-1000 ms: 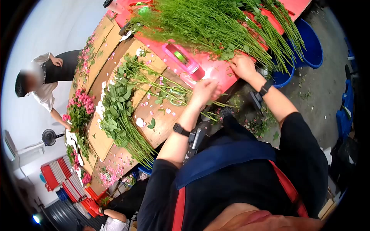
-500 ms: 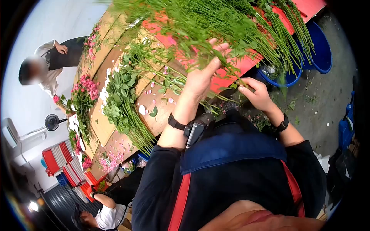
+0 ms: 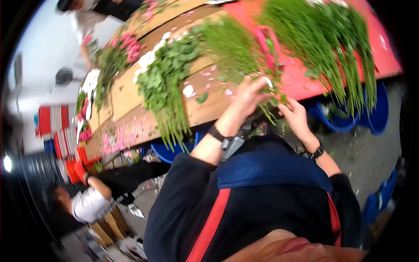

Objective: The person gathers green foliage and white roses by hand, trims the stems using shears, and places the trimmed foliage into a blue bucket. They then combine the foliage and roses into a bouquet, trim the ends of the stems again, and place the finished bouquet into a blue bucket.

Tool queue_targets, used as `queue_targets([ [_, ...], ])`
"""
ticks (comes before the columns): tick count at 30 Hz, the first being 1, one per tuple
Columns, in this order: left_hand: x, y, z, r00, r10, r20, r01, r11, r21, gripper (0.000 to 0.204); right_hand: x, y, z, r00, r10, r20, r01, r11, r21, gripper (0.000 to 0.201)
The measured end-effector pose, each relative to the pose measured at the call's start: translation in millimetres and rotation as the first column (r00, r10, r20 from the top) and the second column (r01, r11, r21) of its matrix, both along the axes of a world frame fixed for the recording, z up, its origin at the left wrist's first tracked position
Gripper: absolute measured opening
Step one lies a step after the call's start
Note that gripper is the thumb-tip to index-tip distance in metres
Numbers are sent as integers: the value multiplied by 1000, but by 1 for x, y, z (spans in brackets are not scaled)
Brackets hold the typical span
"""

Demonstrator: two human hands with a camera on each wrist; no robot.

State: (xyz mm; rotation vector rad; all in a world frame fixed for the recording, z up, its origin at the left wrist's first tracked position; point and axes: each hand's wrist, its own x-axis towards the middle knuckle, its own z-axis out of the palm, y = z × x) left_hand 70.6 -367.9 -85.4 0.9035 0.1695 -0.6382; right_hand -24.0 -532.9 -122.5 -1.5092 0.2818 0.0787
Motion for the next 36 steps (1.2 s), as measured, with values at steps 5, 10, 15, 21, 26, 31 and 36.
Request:
queue_targets([
  [5,-24,41,-9,985,-79,152,78,997,14,40,-9,26,19,999,33,-30,-38,982,-185,19],
  [10,-25,43,-21,996,25,-86,-15,993,118,24,-17,53,20,988,39,-151,-72,972,-224,27],
  [15,-25,40,-33,1000,-2,3,2,994,112,10,-14,59,1,987,-100,122,137,929,-344,19],
  [21,-21,46,-35,989,-78,-124,68,994,-81,10,-16,63,6,979,-193,67,189,980,56,40],
  [26,-26,39,-19,987,-134,-83,122,983,-135,10,-17,78,37,955,-289,57,253,904,344,40],
  [31,-23,22,-26,993,-26,-119,19,998,-58,7,-27,59,24,975,-206,78,189,964,188,21],
  [36,2,22,-46,958,210,-194,-209,978,26,7,-46,35,54,976,-180,122,176,984,39,20],
])
